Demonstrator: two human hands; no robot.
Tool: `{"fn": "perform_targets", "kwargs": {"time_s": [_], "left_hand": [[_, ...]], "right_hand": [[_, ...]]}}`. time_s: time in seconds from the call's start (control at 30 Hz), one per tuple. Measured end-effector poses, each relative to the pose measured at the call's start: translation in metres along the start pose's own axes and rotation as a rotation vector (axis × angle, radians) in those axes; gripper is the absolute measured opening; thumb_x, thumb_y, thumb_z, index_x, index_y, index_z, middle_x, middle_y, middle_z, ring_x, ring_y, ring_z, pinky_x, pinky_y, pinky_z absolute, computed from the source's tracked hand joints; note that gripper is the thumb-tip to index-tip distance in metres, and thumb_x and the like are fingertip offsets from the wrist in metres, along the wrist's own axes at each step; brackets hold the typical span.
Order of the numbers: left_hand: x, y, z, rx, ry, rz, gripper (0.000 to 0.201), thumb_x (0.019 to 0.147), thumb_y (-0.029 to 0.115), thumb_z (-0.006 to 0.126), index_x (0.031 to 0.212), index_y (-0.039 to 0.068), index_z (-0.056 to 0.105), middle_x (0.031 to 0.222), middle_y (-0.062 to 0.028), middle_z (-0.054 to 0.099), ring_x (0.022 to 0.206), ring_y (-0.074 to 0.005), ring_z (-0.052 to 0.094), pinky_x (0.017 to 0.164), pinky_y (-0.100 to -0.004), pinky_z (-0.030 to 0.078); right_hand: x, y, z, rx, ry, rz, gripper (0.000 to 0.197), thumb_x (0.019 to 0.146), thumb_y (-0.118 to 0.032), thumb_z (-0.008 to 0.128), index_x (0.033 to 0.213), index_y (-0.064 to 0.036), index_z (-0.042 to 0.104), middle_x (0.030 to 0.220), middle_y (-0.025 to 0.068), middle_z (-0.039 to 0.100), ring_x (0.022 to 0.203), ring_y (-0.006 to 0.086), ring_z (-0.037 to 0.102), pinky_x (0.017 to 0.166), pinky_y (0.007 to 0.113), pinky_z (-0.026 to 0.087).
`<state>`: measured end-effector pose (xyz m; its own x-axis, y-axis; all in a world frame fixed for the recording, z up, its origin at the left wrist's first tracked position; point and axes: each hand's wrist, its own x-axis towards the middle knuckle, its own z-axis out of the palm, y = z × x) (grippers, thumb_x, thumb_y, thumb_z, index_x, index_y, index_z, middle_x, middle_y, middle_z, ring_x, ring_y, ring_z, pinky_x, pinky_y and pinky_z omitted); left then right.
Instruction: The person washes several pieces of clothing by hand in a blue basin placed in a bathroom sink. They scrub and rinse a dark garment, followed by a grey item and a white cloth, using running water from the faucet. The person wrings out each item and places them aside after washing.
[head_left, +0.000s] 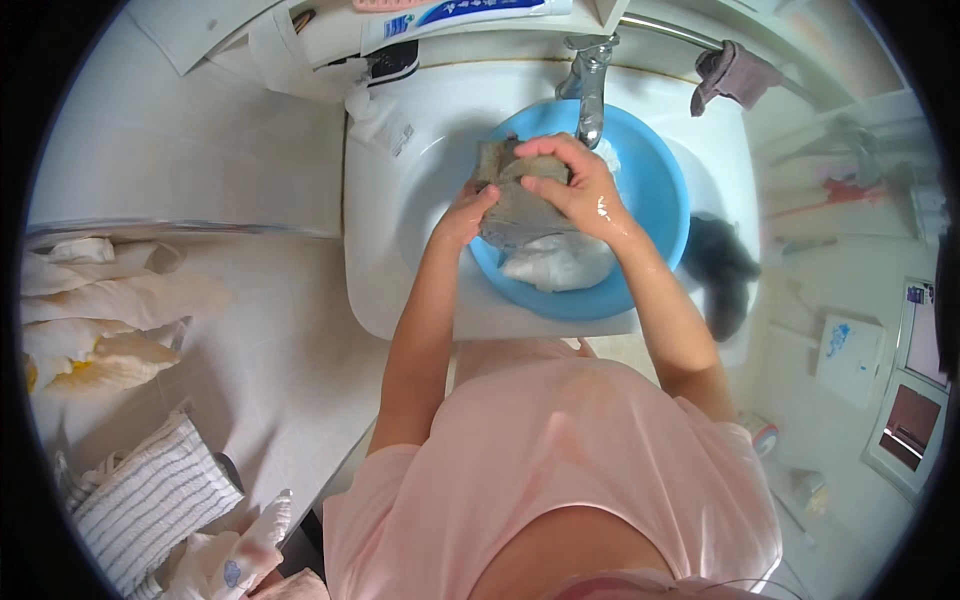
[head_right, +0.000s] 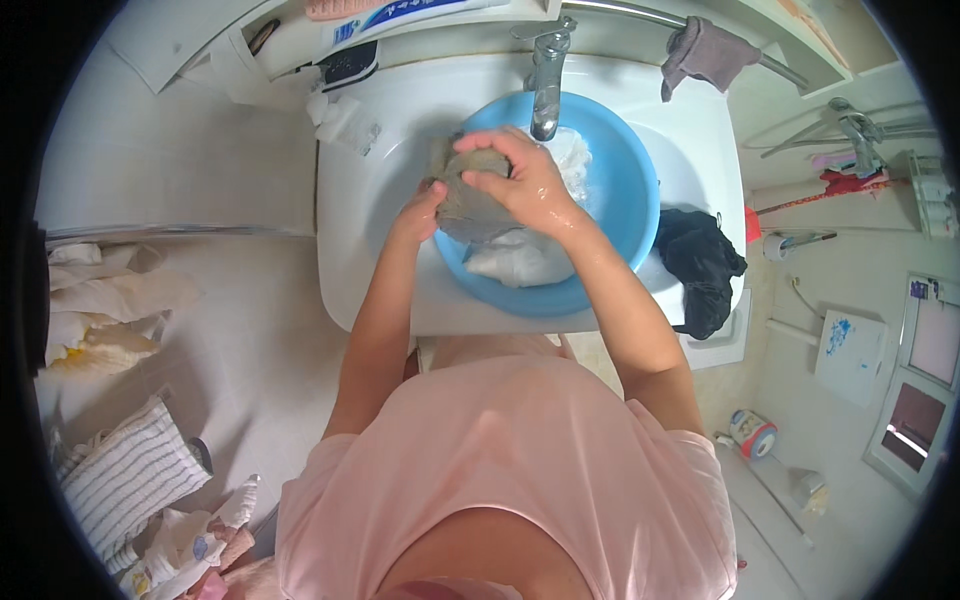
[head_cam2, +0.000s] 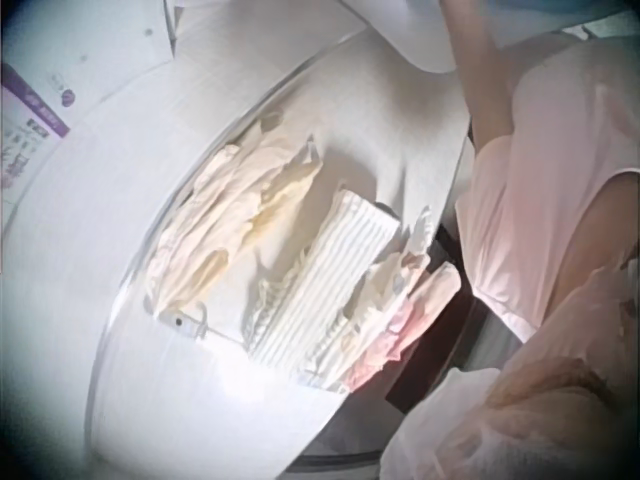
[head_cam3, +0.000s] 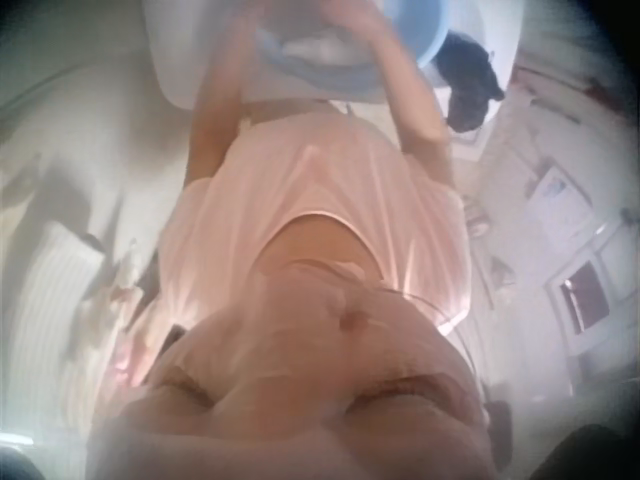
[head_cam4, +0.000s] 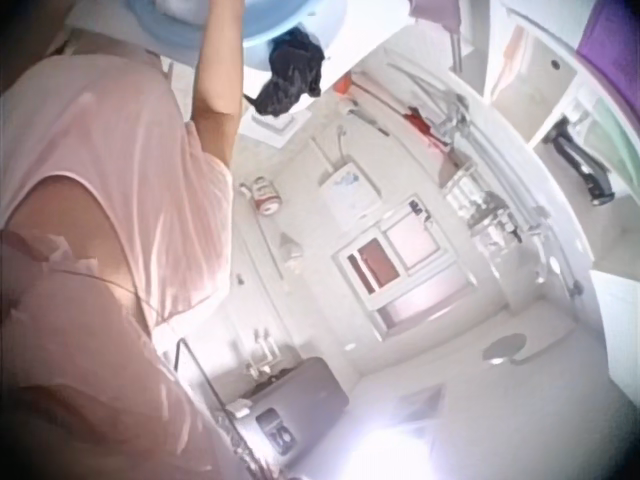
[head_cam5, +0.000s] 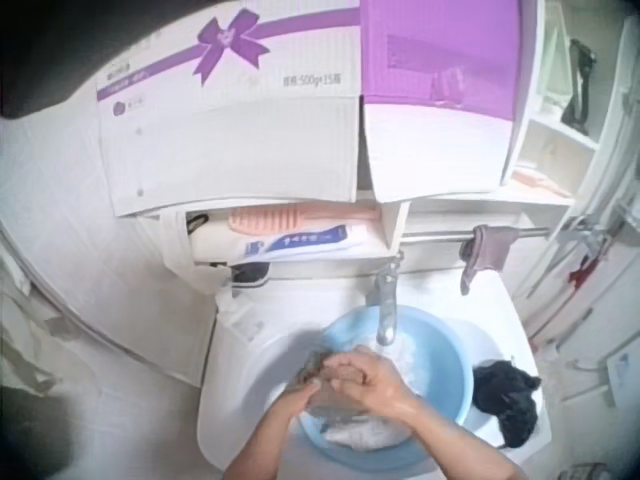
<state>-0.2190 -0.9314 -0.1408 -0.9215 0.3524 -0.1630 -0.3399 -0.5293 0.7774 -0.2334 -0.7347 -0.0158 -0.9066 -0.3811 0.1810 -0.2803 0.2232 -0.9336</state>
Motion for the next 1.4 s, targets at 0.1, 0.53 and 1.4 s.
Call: {"fn": "perform_targets", "kwargs": {"time_s": [0.1, 0.53, 1.4], "left_hand": [[-0.006, 0.02, 0.04, -0.102, 0.124, 0.013, 0.058, 0.087, 0.036, 0.066, 0.132, 0.005, 0.045, 0.125, -0.0085, 0.054, 0.113, -0.0208, 0.054, 0.095, -0.0358, 0.044], [-0.009, -0.017, 0.091, -0.225, 0.554, 0.114, 0.04, 0.094, 0.034, 0.056, 0.116, 0.001, 0.054, 0.107, -0.0064, 0.061, 0.096, -0.0164, 0.06, 0.079, -0.0304, 0.051], [0.066, -0.126, 0.011, 1.321, 0.698, -0.287, 0.04, 0.079, 0.032, 0.061, 0.086, -0.007, 0.068, 0.089, -0.0292, 0.064, 0.089, -0.0419, 0.063, 0.082, -0.0454, 0.048]], "right_hand": [[0.005, 0.0, -0.004, -0.065, 0.13, -0.114, 0.061, 0.075, -0.016, 0.074, 0.127, -0.0041, 0.045, 0.115, 0.0132, 0.054, 0.101, 0.0267, 0.056, 0.093, 0.032, 0.043], [-0.023, 0.037, 0.063, -0.409, 0.164, 0.293, 0.049, 0.089, -0.044, 0.053, 0.114, -0.0035, 0.039, 0.088, 0.0237, 0.064, 0.079, 0.0437, 0.062, 0.072, 0.051, 0.047], [-0.036, 0.173, 0.03, -0.974, -0.237, 0.426, 0.069, 0.079, -0.051, 0.058, 0.141, -0.0286, 0.036, 0.148, 0.0086, 0.031, 0.136, 0.0324, 0.025, 0.109, 0.05, 0.022]]}}
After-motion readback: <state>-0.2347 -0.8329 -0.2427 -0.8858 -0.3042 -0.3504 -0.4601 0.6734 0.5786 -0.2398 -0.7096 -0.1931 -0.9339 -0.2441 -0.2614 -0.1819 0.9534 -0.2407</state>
